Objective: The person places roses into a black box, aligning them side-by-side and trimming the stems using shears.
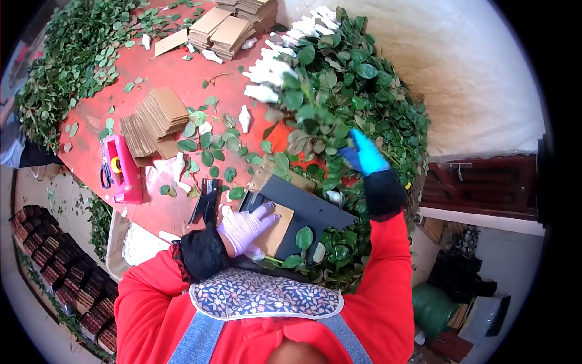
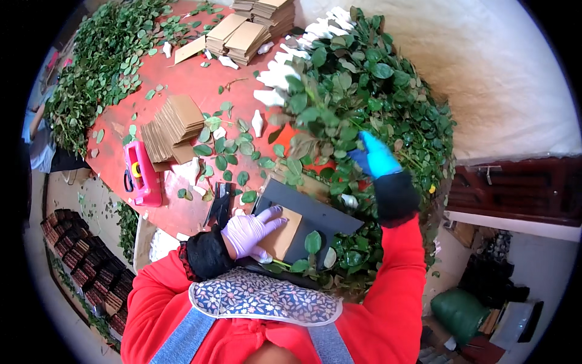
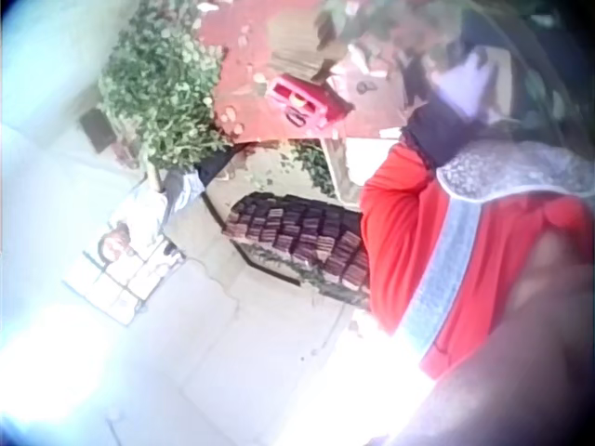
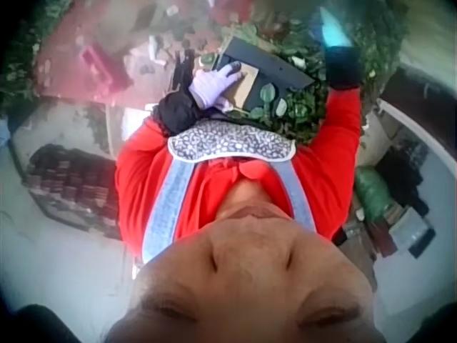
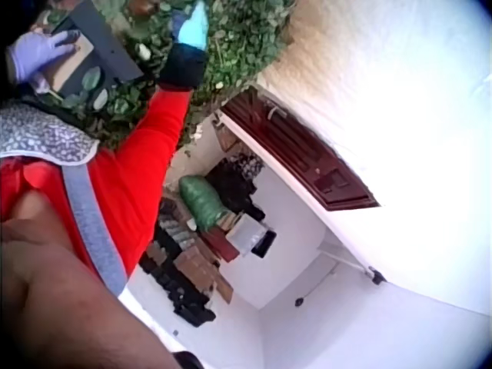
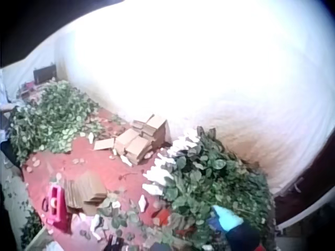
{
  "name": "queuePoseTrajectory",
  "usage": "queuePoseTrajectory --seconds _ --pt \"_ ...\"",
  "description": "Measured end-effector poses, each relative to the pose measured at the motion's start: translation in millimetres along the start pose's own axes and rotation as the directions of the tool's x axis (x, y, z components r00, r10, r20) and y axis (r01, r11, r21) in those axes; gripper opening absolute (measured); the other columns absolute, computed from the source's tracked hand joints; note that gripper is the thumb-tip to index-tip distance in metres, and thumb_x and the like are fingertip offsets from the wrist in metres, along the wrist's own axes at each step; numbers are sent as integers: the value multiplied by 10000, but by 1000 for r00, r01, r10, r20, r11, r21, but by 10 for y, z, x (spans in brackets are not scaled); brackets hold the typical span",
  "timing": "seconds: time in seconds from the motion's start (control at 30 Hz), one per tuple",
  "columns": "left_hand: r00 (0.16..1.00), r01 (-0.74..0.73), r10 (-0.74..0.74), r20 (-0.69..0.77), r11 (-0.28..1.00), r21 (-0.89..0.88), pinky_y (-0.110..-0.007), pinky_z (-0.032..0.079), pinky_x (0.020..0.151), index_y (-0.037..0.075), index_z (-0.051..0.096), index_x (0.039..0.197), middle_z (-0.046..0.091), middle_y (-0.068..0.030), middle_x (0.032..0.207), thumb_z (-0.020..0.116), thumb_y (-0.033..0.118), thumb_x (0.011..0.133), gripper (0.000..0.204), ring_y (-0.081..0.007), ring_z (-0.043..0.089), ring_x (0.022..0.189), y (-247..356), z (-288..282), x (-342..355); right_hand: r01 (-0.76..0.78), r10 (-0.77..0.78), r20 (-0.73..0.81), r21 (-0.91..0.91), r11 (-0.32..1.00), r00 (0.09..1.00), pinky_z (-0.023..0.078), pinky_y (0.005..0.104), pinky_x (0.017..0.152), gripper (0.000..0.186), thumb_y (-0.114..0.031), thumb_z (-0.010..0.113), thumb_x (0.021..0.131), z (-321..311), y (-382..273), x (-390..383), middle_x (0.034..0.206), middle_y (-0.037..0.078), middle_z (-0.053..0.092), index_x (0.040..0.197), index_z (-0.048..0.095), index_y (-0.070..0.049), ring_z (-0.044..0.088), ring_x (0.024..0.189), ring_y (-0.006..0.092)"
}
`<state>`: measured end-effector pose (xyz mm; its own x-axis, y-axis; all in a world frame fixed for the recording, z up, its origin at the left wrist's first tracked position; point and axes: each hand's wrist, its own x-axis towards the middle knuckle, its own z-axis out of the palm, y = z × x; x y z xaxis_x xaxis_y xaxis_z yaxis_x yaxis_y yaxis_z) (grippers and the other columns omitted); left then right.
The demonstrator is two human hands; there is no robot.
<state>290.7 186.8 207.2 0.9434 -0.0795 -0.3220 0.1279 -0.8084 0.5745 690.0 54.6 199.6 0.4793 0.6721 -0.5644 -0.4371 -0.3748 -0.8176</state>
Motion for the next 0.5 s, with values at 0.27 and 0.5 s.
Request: queuePoseTrajectory --seconds 0.27,0.5 --pt "999 25 -25 -47 1000 5 -477 560 858 156 338 1599 395 -101 1614 899 427 649 1136 -366 710 1005 -72 131 16 373 -450 172 -833 408 876 509 387 997 544 46 682 864 424 -1087 -2039 1249 193 685 1390 543 34 660 1154 284" --pt "995 96 -68 71 527 -844 -428 542 974 122 457 1521 544 -153 1450 902 319 688 965 -374 624 1207 -250 259 93 -20 168 115 -766 642 979 514 376 979 729 179 640 777 -135 95 -2897 1342 97 642 1466 535 -34 624 1186 228"
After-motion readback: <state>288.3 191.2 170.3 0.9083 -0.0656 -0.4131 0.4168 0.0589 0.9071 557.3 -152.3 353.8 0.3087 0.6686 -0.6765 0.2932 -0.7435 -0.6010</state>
